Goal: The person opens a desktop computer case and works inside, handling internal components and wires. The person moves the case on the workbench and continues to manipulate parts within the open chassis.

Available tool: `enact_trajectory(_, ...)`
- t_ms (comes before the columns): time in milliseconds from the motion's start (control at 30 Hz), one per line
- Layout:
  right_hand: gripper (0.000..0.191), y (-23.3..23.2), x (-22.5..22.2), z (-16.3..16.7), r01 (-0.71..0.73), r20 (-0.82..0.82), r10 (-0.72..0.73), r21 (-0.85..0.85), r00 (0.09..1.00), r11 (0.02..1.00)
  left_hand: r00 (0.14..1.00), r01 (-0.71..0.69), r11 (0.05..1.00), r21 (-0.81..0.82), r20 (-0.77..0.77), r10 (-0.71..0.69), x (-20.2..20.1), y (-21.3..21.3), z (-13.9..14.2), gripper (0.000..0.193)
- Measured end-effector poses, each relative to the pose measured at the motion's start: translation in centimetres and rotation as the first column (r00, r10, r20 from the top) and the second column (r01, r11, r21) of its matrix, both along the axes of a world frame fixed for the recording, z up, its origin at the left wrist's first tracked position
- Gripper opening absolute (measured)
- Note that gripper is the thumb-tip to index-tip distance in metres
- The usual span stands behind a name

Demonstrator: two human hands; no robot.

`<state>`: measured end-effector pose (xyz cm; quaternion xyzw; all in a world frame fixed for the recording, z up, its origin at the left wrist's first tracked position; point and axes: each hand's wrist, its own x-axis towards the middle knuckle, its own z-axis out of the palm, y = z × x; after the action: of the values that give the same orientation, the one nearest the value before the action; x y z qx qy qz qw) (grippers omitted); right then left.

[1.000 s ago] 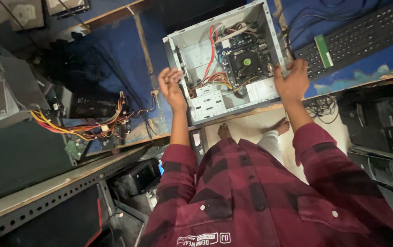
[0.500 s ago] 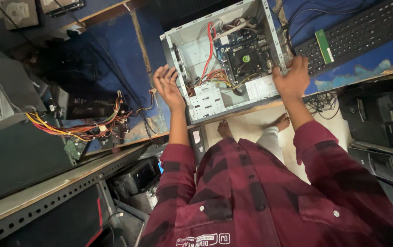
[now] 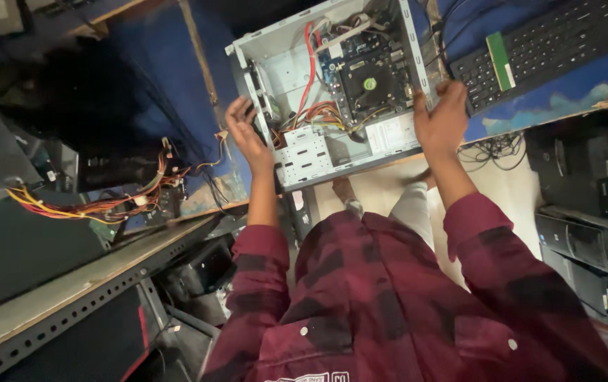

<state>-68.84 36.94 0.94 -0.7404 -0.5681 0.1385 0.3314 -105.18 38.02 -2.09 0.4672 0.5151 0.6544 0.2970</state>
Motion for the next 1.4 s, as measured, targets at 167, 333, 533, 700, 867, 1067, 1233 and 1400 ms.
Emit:
enact_trajectory(167, 0.045, 0.1, 0.7, -0.1, -0.076, -0.048, 0.077, 0.031, 0.996, 0.997, 0.985, -0.07, 0.997, -0.039, -0.158, 0.063, 0.6, -0.1, 0.6, 0.065)
enact_trajectory(333, 0.05, 0.1, 1.3, 0.2, -0.054, -0.219, 0.04, -0.056, 0.975, 0.997, 0.938, -0.137, 0.986, -0.1, -0.332, 0.097, 2.1, -0.1, 1.6, 0.068)
enact_trajectory(533, 0.049, 0.4, 2.3, -0.9, -0.09, -0.345, 0.084, -0.003, 0.935, 0.996, 0.819, -0.216, 0.969, -0.115, -0.562, 0.116, 3.9, 0.4, 3.0, 0.066)
enact_trajectory(700, 0.039, 0.6, 3.3, -2.5, -0.133, -0.401, 0.09, -0.08, 0.912, 0.988, 0.722, -0.189, 0.969, -0.16, -0.692, 0.026, 5.4, 0.6, 4.5, 0.057)
enact_trajectory(867, 0.047, 1.9, 3.6, -3.4, -0.173, -0.381, 0.141, -0.051, 0.914, 0.984, 0.608, -0.18, 0.974, -0.137, -0.794, 0.001, 6.8, 1.8, 6.1, 0.057)
enact_trajectory(1067, 0.044, 2.5, 4.0, -4.3, -0.269, -0.334, 0.235, -0.058, 0.913, 0.961, 0.566, -0.272, 0.944, -0.188, -0.824, -0.001, 6.7, 1.5, 6.5, 0.043)
enact_trajectory(1233, 0.042, 3.0, 3.9, -5.0, -0.282, -0.338, 0.251, -0.045, 0.907, 0.958, 0.513, -0.302, 0.932, -0.201, -0.858, -0.019, 6.1, 1.6, 5.8, 0.036)
enact_trajectory(1400, 0.044, 3.3, 3.5, -5.1, -0.231, -0.286, 0.187, -0.129, 0.94, 0.964, 0.475, -0.313, 0.929, -0.197, -0.88, -0.027, 5.7, 1.4, 5.9, 0.037)
